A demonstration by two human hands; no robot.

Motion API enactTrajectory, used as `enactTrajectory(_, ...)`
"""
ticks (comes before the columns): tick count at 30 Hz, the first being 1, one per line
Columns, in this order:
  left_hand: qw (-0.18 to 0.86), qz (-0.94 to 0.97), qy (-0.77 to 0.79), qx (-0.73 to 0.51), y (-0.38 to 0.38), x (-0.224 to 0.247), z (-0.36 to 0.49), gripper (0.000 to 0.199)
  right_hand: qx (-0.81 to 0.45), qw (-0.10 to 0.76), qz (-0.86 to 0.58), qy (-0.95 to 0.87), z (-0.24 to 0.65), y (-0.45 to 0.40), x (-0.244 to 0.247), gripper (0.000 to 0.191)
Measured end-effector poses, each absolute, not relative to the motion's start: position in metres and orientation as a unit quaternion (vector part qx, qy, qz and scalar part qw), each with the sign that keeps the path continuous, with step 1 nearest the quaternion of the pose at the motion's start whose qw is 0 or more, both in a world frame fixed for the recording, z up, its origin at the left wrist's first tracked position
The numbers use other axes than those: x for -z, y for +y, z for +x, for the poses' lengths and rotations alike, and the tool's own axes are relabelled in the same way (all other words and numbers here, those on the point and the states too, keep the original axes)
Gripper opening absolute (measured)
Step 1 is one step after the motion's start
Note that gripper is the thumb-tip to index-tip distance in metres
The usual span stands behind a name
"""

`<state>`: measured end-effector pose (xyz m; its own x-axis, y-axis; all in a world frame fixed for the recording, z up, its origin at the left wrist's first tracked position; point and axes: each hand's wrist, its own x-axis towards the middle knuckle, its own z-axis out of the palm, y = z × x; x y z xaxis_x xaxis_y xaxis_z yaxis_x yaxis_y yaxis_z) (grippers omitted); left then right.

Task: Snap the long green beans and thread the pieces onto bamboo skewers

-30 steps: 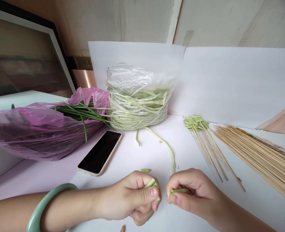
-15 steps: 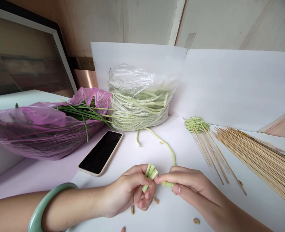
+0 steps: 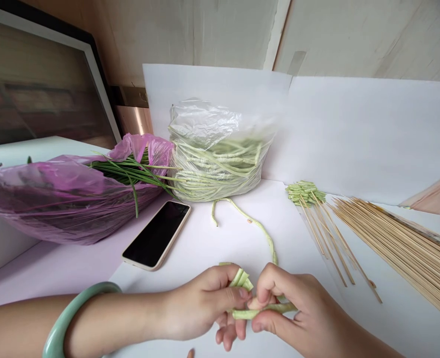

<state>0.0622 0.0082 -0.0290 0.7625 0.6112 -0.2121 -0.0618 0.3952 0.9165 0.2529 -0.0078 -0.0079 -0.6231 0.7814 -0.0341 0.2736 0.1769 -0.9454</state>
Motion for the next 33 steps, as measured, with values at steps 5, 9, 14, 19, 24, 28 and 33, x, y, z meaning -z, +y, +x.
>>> enactTrajectory(5, 0.756, 0.563, 0.257, -0.213, 0.007, 0.028, 0.060, 0.041, -0.500, 0.271, -0.344, -0.747, 0.248, -0.010, 0.013, 0.023)
enactTrajectory(9, 0.734, 0.593, 0.234, -0.232, 0.004, 0.029, 0.059, 0.045, -0.441, 0.283, -0.347, -0.777, 0.249, -0.013, 0.019, 0.022)
enactTrajectory(14, 0.720, 0.599, 0.238, -0.256, 0.002, 0.026, 0.058, 0.043, -0.325, 0.333, -0.402, -0.789, 0.254, -0.012, 0.020, 0.022)
enactTrajectory(19, 0.719, 0.590, 0.254, -0.266, 0.004, 0.024, 0.058, 0.043, -0.324, 0.289, -0.436, -0.788, 0.258, -0.003, 0.008, 0.013)
enactTrajectory(24, 0.721, 0.578, 0.266, -0.274, 0.006, 0.026, 0.059, 0.043, -0.362, 0.236, -0.433, -0.791, 0.262, 0.001, 0.000, 0.013)
enactTrajectory(28, 0.717, 0.576, 0.278, -0.276, 0.005, 0.026, 0.058, 0.042, -0.374, 0.217, -0.432, -0.792, 0.266, 0.000, 0.002, 0.015)
enactTrajectory(33, 0.712, 0.584, 0.291, -0.260, 0.004, 0.024, 0.058, 0.043, -0.350, 0.223, -0.409, -0.813, 0.268, -0.001, 0.007, 0.015)
